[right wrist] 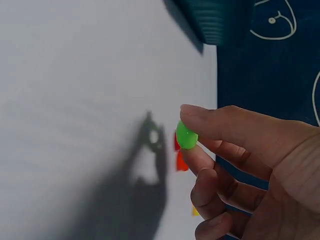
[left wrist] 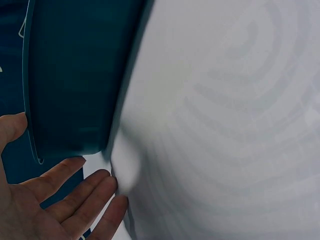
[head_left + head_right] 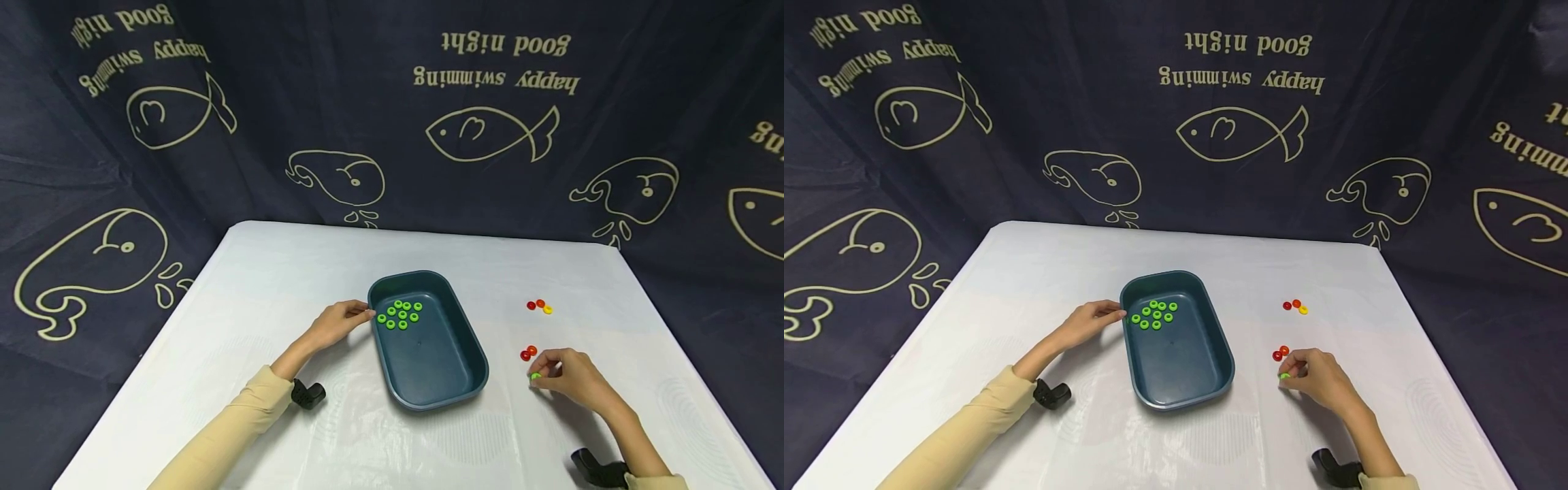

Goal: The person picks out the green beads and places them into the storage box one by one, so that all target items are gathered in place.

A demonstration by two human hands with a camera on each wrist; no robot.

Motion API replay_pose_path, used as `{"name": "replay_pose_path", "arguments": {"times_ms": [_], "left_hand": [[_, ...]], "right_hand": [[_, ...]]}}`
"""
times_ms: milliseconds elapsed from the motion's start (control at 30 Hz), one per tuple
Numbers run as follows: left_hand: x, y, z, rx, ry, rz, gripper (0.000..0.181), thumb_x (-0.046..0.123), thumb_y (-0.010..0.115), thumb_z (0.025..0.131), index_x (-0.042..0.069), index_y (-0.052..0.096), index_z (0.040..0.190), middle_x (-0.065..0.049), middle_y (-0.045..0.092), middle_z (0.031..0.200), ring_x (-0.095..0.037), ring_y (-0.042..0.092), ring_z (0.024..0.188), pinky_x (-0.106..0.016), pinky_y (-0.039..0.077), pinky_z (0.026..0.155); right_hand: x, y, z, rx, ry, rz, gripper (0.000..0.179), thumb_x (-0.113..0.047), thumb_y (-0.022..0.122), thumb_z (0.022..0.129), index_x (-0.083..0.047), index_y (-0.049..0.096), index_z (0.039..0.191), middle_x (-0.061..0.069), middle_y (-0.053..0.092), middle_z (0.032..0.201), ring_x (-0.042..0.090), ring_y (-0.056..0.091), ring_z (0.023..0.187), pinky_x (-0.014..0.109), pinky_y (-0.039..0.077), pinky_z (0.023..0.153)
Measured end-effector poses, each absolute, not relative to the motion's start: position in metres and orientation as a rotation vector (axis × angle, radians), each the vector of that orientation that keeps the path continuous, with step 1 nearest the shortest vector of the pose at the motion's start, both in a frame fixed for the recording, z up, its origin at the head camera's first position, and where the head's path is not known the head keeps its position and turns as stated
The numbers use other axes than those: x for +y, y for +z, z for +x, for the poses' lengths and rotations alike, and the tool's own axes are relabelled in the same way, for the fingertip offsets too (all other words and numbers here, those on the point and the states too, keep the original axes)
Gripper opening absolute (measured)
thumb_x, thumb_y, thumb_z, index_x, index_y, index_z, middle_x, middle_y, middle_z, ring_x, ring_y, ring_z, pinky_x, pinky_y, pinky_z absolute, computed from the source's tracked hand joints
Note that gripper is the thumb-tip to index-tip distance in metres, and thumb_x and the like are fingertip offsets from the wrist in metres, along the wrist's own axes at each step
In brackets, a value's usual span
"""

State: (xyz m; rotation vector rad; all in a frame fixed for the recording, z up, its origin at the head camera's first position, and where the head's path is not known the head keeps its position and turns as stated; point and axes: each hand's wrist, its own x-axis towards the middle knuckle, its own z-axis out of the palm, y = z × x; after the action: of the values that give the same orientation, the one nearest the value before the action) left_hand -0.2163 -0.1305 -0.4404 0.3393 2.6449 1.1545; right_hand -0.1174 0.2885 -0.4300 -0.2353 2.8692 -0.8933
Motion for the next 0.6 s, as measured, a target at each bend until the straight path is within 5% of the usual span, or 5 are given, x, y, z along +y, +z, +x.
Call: {"name": "replay_pose_path", "arguments": {"times_ms": [600], "left_hand": [[-0.131, -0.439, -0.216, 2.642, 1.162, 0.346, 0.05, 0.049, 0.053, 0.091, 0.014, 0.059, 0.126, -0.007, 0.066, 0.118, -0.023, 0.062, 0.11, -0.045, 0.047, 0.094]], "right_hand": [[0.269, -0.392, -0.156, 2.999, -0.856, -0.372, 0.009, -0.009, 0.077, 0.073, -0.01, 0.07, 0.078, -0.002, 0.064, 0.07, 0.008, 0.051, 0.06, 0.021, 0.042, 0.055]]}}
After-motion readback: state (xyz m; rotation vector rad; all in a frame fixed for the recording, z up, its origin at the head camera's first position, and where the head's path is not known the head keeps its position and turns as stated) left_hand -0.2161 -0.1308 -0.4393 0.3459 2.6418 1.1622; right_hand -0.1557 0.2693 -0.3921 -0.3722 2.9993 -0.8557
